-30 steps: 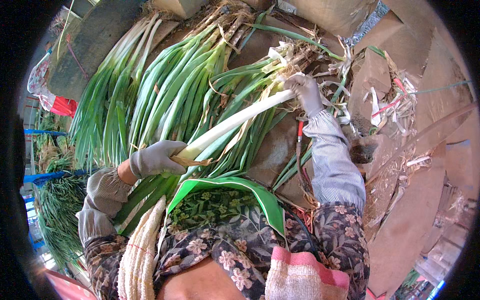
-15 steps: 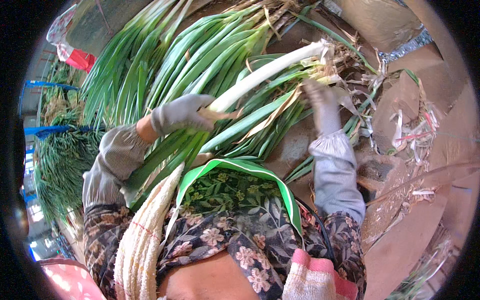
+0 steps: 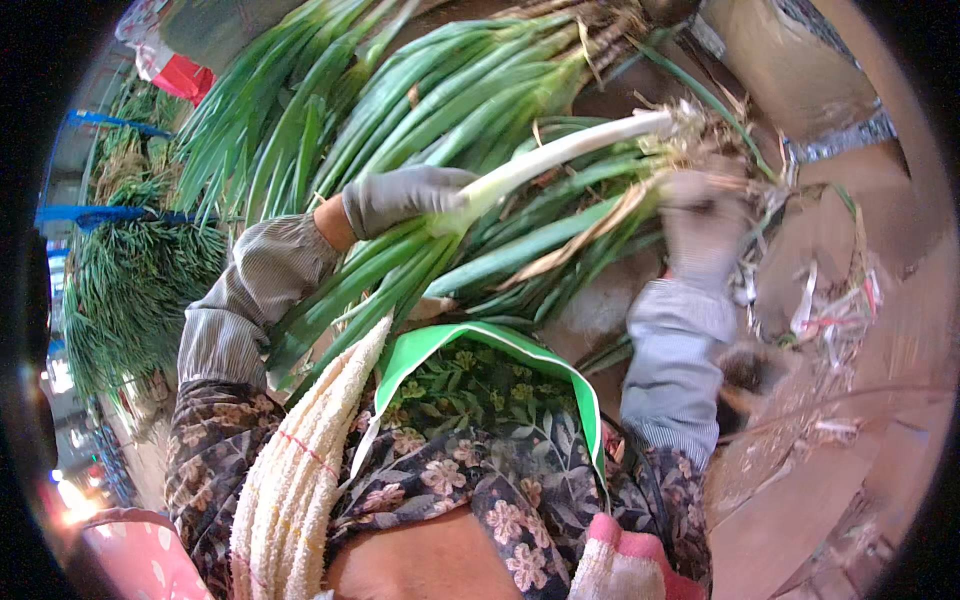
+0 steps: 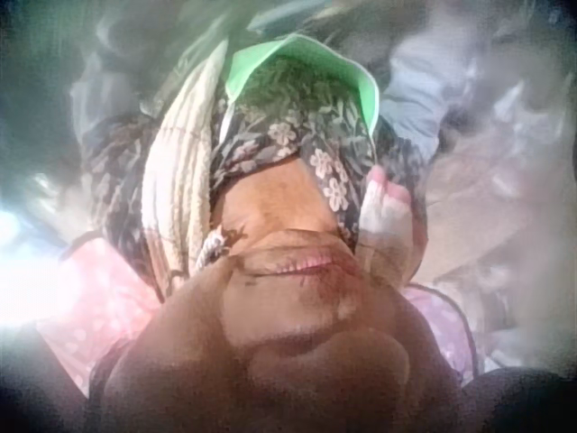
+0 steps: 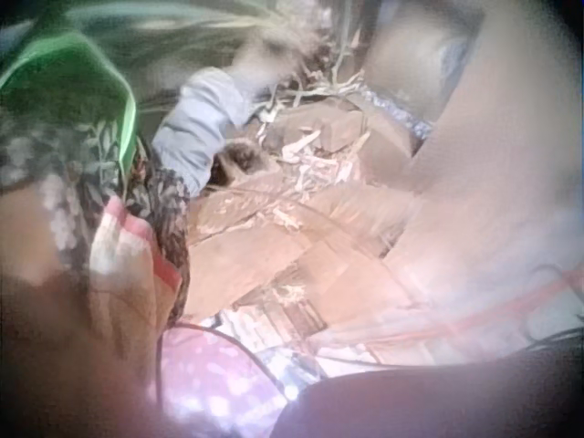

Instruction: The person trims the root ends and outer leaves of green onions using a knife. They repeatedly pick up bunches of green onions, cut the roots, and peel away the outer layers before placing the trimmed vegetables back on the pile.

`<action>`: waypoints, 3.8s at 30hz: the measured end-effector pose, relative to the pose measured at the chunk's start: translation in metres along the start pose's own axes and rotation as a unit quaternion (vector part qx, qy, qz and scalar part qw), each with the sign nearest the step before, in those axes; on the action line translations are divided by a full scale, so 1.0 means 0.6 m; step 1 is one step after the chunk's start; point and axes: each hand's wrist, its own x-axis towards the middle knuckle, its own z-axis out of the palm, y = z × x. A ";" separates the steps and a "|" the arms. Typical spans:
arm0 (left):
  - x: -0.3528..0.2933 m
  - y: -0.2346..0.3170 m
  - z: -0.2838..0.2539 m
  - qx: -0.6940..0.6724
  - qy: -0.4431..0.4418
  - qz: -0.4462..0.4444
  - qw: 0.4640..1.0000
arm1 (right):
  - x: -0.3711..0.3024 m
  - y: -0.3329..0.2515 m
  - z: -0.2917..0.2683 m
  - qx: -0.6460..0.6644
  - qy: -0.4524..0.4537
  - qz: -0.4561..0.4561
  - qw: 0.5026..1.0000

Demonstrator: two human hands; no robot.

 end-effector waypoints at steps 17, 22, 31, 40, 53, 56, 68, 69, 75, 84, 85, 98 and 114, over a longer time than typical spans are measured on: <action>-0.029 0.333 -0.705 0.693 0.471 -0.038 0.545 | -0.354 -0.144 -0.490 -0.650 0.459 -0.141 0.589; -0.010 0.206 -0.822 0.714 0.374 -0.142 0.575 | -0.239 -0.022 -0.372 -0.622 0.482 -0.107 0.608; 0.237 0.135 -0.240 0.611 0.193 0.322 0.697 | -0.294 -0.028 -0.339 -0.786 0.520 -0.051 0.330; 0.409 0.012 0.108 0.585 0.079 0.131 0.797 | -0.235 -0.035 -0.304 -0.771 0.515 0.004 0.374; 0.468 -0.198 0.353 0.831 0.082 0.067 0.546 | -0.439 0.056 -0.146 -0.710 0.513 -0.048 0.480; 0.550 -0.167 0.358 0.729 0.073 -0.035 0.680 | -0.485 0.066 -0.163 -0.672 0.502 -0.109 0.533; 0.664 -0.210 0.576 0.633 0.135 -0.044 0.761 | -0.591 0.101 -0.142 -0.479 0.571 -0.134 0.653; 0.653 -0.236 0.595 0.667 0.134 -0.017 0.733 | -0.594 0.101 -0.135 -0.493 0.583 -0.117 0.635; 0.668 -0.287 0.584 0.673 0.112 0.088 0.726 | -0.610 0.093 -0.101 -0.472 0.572 -0.145 0.655; 0.776 -0.078 0.470 0.553 -0.006 0.039 0.832 | -0.613 0.090 -0.106 -0.546 0.535 -0.088 0.639; 0.767 -0.032 0.459 0.536 -0.024 0.060 0.842 | -0.608 0.093 -0.112 -0.544 0.534 -0.114 0.637; 0.357 -0.113 0.465 0.317 0.017 0.067 0.946 | -0.417 0.065 -0.106 -0.769 0.353 -0.168 0.506; 0.424 -0.141 0.145 0.549 0.251 0.174 0.778 | -0.317 0.126 -0.084 -0.866 0.317 -0.021 0.387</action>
